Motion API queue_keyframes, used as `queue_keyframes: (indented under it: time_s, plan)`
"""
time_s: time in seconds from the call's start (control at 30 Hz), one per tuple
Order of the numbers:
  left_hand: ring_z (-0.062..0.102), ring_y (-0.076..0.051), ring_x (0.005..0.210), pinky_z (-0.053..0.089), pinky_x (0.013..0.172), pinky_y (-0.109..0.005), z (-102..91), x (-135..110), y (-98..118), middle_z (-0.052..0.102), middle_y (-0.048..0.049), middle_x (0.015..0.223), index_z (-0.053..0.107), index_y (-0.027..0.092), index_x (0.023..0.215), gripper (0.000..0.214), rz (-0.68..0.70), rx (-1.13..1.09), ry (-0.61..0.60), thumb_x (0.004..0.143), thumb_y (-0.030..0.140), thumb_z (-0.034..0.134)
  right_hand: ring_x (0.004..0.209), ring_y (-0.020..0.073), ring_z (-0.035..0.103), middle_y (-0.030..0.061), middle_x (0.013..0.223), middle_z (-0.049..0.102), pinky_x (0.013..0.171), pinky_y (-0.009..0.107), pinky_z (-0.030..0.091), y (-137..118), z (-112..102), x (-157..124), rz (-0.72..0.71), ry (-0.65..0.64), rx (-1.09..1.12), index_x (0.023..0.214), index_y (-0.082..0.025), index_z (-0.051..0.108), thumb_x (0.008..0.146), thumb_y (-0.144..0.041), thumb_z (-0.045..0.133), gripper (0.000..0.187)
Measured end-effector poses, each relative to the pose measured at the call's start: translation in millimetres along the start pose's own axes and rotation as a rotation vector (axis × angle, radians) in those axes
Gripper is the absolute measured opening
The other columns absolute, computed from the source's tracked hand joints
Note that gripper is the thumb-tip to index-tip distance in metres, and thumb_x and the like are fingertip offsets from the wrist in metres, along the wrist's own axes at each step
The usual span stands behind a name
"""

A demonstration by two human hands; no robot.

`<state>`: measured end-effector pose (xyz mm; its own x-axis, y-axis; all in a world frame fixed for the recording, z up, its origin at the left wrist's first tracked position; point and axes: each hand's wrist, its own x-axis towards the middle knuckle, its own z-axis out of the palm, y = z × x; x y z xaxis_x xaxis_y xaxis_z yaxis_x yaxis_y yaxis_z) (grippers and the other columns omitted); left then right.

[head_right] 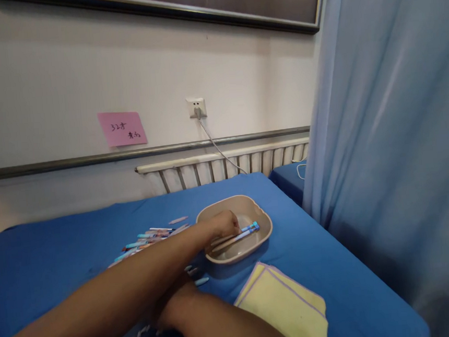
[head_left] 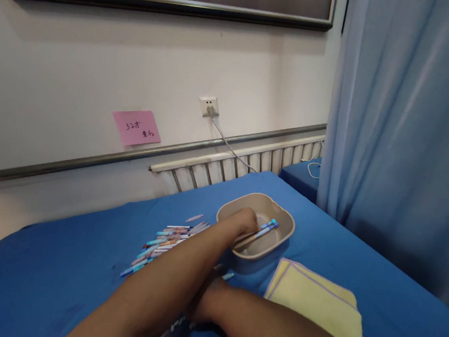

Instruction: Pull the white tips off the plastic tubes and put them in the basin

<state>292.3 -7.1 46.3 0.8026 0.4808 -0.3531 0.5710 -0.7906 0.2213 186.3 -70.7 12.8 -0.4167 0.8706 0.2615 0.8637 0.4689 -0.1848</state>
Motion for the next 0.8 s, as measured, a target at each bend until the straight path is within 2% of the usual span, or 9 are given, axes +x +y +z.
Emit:
queue_keyframes:
  time_s: [0.13, 0.23, 0.33, 0.43, 0.5, 0.57, 0.67, 0.73, 0.8]
  plan:
    - [0.062, -0.017, 0.08, 0.05, 0.074, -0.034, -0.4, -5, -2, 0.064, -0.0036, 0.09, 0.062, 0.012, 0.093, 0.021, 0.04, -0.057, 0.074, 0.086, 0.031, 0.057, 0.126, 0.0235, 0.04, -0.0021, 0.141, 0.04, 0.105, 0.035, 0.032, -1, -1, -2, 0.037, 0.03, 0.156, 0.134, -0.023, 0.041, 0.077, -0.017, 0.054, 0.059]
    - [0.063, -0.017, 0.076, 0.048, 0.07, -0.029, -6.9, -19, -7, 0.068, -0.0033, 0.08, 0.067, 0.013, 0.084, 0.014, 0.092, -0.134, 0.189, 0.079, 0.025, 0.061, 0.12, 0.0247, 0.047, -0.0005, 0.135, 0.049, 0.1, 0.034, 0.037, -2, 0, -3, 0.105, 0.059, 0.26, 0.126, -0.022, 0.05, 0.077, -0.017, 0.051, 0.05]
    - [0.062, -0.015, 0.076, 0.045, 0.068, -0.023, -18.2, -54, -26, 0.07, -0.0027, 0.082, 0.068, 0.016, 0.09, 0.019, 0.139, -0.235, 0.331, 0.079, 0.024, 0.056, 0.11, 0.0231, 0.056, 0.005, 0.123, 0.059, 0.091, 0.032, 0.043, -4, 2, -4, 0.262, 0.117, 0.376, 0.117, -0.02, 0.058, 0.081, -0.019, 0.047, 0.037]
    - [0.061, -0.014, 0.074, 0.046, 0.067, -0.022, -20.9, -111, -64, 0.069, -0.0024, 0.086, 0.063, 0.017, 0.102, 0.03, 0.126, -0.336, 0.484, 0.084, 0.032, 0.044, 0.095, 0.0184, 0.062, 0.0038, 0.108, 0.067, 0.08, 0.027, 0.046, -2, 7, -4, 0.376, 0.221, 0.548, 0.104, -0.021, 0.062, 0.082, -0.019, 0.046, 0.027]
    - [0.061, -0.014, 0.068, 0.046, 0.063, -0.023, -10.5, -154, -98, 0.068, -0.0025, 0.081, 0.064, 0.016, 0.095, 0.03, 0.079, -0.523, 0.663, 0.081, 0.037, 0.047, 0.082, 0.0158, 0.063, 0.0025, 0.092, 0.07, 0.073, 0.025, 0.046, 1, 12, -4, 0.432, 0.308, 0.643, 0.094, -0.02, 0.064, 0.083, -0.02, 0.046, 0.02]
    - [0.06, -0.015, 0.065, 0.046, 0.061, -0.023, 10.2, -193, -132, 0.067, -0.0018, 0.077, 0.064, 0.016, 0.09, 0.031, -0.056, -0.609, 0.774, 0.078, 0.041, 0.05, 0.07, 0.0138, 0.06, 0.0004, 0.077, 0.067, 0.065, 0.023, 0.045, 5, 18, -5, 0.492, 0.41, 0.711, 0.086, -0.018, 0.063, 0.083, -0.023, 0.047, 0.017]
    - [0.06, -0.017, 0.067, 0.045, 0.062, -0.024, 47.5, -237, -176, 0.066, -0.0014, 0.074, 0.064, 0.016, 0.087, 0.033, -0.279, -0.672, 0.933, 0.075, 0.043, 0.051, 0.058, 0.0115, 0.055, -0.0018, 0.067, 0.062, 0.057, 0.021, 0.043, 10, 23, -8, 0.517, 0.472, 0.827, 0.079, -0.017, 0.06, 0.082, -0.026, 0.047, 0.017]
    - [0.06, -0.017, 0.068, 0.045, 0.061, -0.024, 65.6, -252, -196, 0.067, -0.0015, 0.074, 0.064, 0.016, 0.089, 0.033, -0.329, -0.676, 0.938, 0.074, 0.043, 0.052, 0.057, 0.0114, 0.054, -0.0014, 0.067, 0.061, 0.055, 0.021, 0.042, 11, 24, -11, 0.509, 0.48, 0.865, 0.078, -0.017, 0.06, 0.081, -0.029, 0.048, 0.017]
    - [0.06, -0.017, 0.065, 0.045, 0.06, -0.025, 73.8, -259, -209, 0.067, -0.0021, 0.074, 0.064, 0.015, 0.089, 0.035, -0.355, -0.725, 0.925, 0.073, 0.044, 0.052, 0.056, 0.0118, 0.053, -0.0011, 0.066, 0.061, 0.054, 0.021, 0.041, 10, 24, -15, 0.5, 0.459, 0.839, 0.079, -0.017, 0.06, 0.081, -0.03, 0.048, 0.018]
